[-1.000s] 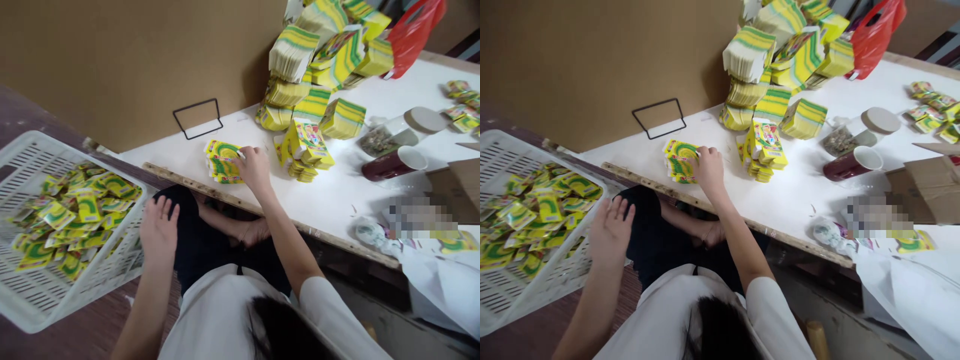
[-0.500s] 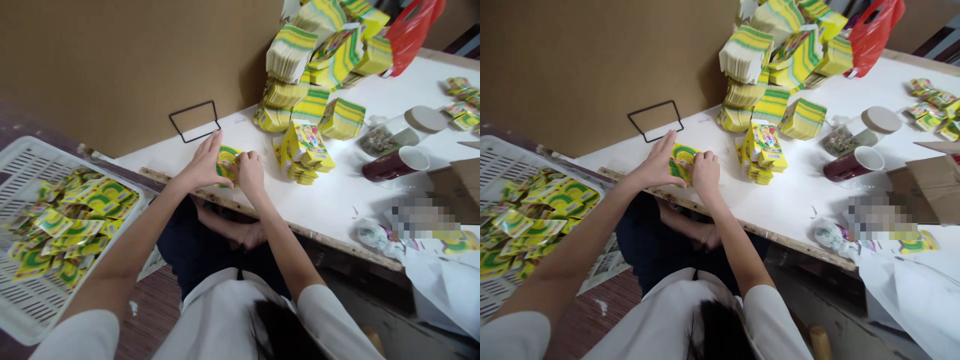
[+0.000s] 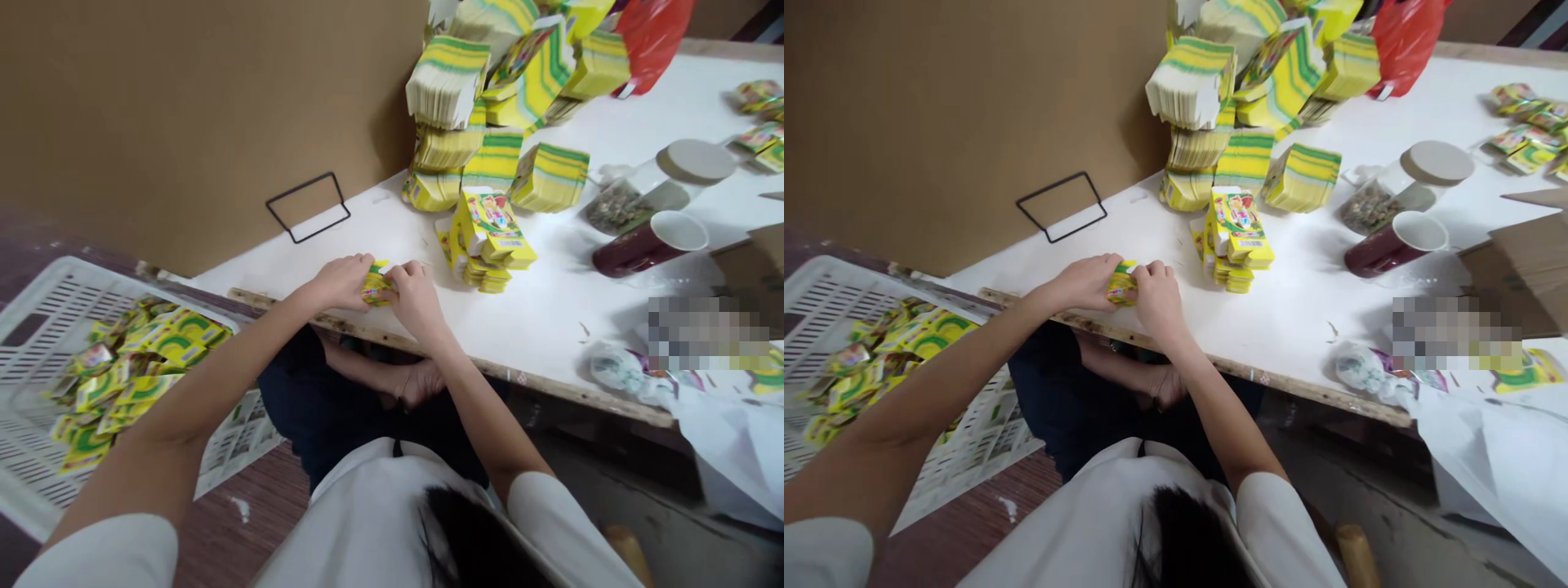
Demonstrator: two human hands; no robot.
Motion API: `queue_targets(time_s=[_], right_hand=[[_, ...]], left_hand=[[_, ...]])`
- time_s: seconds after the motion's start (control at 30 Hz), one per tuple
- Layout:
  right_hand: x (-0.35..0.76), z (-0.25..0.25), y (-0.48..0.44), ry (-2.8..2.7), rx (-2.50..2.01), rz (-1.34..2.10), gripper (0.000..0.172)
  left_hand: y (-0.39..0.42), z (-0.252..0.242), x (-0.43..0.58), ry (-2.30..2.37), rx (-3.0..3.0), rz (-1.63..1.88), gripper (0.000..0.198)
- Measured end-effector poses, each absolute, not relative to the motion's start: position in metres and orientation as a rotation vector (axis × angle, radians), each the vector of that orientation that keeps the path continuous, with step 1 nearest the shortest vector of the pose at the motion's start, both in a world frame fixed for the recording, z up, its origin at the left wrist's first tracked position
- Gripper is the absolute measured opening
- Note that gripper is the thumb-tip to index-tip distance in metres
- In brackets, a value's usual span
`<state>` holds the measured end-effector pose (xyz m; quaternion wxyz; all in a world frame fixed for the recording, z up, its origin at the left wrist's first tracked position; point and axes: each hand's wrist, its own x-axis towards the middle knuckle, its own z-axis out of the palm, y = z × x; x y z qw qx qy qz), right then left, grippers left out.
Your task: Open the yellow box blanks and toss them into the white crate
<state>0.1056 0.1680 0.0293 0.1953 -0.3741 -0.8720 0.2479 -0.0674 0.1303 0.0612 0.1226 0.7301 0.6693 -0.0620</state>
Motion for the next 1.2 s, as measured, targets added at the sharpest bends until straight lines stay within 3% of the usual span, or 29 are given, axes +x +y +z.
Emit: queue_targets(time_s=[0.17, 0.3, 0.43, 0.57, 0.7, 0.93, 1.07, 1.2], right_hand=[[0.108, 0.035, 0.159, -2.397, -1.127, 0.719, 0.017], [0.105, 0.036, 0.158, -2.393, -1.142, 0.711, 0.012], [0.101, 0.038, 0.159, -2.393, -1.122, 0.726, 0.017], [0.110, 0.043, 0.161, -2.286, -1.129, 0.811, 0.020], [0.132, 0.059, 0.151, -1.899, -0.967, 1.102, 0.014], [0.144, 0.057, 0.099, -1.942, -0.661, 1.490, 0.014], [0.146, 0.045, 0.084, -1.907, -0.598, 1.565, 0.011], [0.149, 0.045, 0.082, -1.822, -0.555, 1.595, 0.013]], left_hand=[[0.125, 0.057, -0.063, 1.904, 2.189, -0.067, 0.061], [0.126, 0.052, -0.070, 1.875, 2.183, 0.011, 0.086], [0.118, 0.046, -0.076, 1.845, 2.206, 0.290, 0.104], [0.087, 0.042, -0.063, 1.898, 2.210, 1.098, 0.091], [0.041, 0.026, -0.025, 1.889, 1.437, 2.147, 0.062], [0.008, 0.008, 0.018, 1.586, 0.831, 2.017, 0.051], [0.003, 0.011, 0.021, 1.566, 0.855, 1.979, 0.044], [-0.005, 0.009, 0.031, 1.588, 0.884, 1.849, 0.050]])
